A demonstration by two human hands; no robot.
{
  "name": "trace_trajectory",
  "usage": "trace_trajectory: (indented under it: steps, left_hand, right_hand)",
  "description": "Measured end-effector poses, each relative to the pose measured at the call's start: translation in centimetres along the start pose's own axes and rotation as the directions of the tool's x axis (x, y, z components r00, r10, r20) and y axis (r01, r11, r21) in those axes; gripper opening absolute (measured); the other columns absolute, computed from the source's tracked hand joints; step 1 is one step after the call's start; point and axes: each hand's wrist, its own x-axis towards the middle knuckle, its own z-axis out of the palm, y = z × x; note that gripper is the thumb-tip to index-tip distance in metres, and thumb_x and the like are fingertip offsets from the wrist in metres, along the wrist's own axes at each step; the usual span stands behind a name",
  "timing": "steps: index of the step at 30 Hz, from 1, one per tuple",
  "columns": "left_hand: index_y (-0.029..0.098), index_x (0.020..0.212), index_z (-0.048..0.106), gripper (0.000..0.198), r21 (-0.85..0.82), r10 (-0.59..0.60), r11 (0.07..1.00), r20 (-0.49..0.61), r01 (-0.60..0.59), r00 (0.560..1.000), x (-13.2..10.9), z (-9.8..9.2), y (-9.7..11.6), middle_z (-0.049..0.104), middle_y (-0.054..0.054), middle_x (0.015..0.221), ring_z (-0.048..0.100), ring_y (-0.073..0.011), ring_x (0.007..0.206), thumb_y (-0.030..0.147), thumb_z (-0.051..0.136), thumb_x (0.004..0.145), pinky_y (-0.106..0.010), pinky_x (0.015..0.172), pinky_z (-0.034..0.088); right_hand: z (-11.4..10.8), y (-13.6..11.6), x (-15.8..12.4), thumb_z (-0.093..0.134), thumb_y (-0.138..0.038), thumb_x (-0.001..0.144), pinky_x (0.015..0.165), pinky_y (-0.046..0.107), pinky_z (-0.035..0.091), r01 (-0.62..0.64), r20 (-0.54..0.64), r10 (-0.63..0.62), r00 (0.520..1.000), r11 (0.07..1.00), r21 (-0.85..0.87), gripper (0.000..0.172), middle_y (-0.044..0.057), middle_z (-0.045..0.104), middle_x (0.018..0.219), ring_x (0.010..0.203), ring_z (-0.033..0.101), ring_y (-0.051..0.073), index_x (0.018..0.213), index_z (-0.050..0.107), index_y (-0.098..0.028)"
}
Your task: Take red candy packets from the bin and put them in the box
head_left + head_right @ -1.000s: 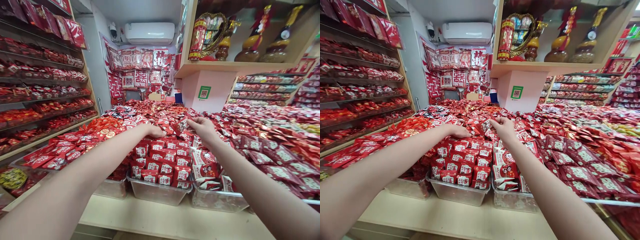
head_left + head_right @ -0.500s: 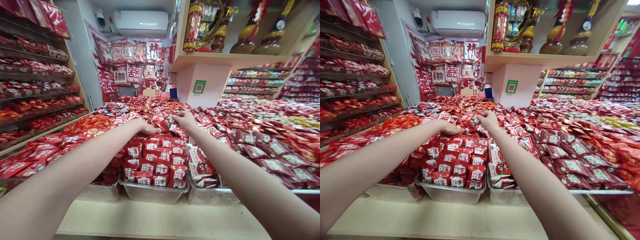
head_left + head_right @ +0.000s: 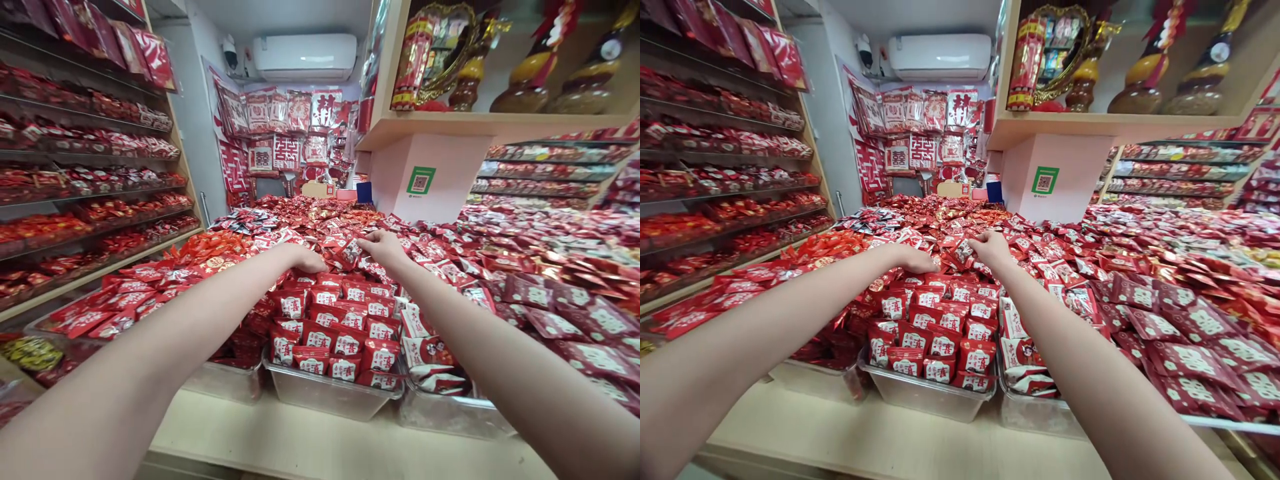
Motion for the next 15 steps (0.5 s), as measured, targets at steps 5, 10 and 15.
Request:
trace_trajectory:
  steps: [5,10,15]
  left_hand:
    - [0.014,0.104,0.057,0.041,0.066,0.029,0.997,-0.004,-0.029,1.000,-0.5,0.0,0.4,0.056,-0.010,0.116,0.052,-0.0218,0.105,0.047,0.042,0.084,-0.045,0.093,0.036]
    - [0.016,0.114,0.055,0.051,0.096,0.053,0.994,-0.025,-0.050,0.998,-1.7,-0.1,0.9,0.051,-0.010,0.126,0.048,-0.0229,0.112,0.052,0.035,0.083,-0.039,0.097,0.031]
    - [0.022,0.121,0.050,0.057,0.083,0.058,0.995,-0.018,-0.056,0.998,-2.0,-0.1,0.9,0.041,-0.003,0.135,0.040,-0.0229,0.121,0.056,0.029,0.081,-0.030,0.099,0.029]
  right_hand:
    - [0.2,-0.1,0.0,0.061,-0.020,0.075,0.042,0.021,0.042,-0.004,0.021,0.004,1.000,1.000,0.009,0.016,-0.004,0.053,0.050,0.042,0.050,0.008,0.064,0.053,-0.012]
    - [0.0,-0.2,-0.2,0.062,-0.018,0.074,0.042,0.019,0.043,-0.015,0.023,0.014,1.000,1.000,0.025,0.015,-0.002,0.055,0.053,0.043,0.051,0.007,0.064,0.053,-0.012]
    - [0.1,-0.5,-0.3,0.062,-0.019,0.074,0.041,0.019,0.043,-0.035,0.019,0.035,0.999,0.999,0.023,0.017,-0.002,0.055,0.053,0.044,0.052,0.008,0.062,0.052,-0.013]
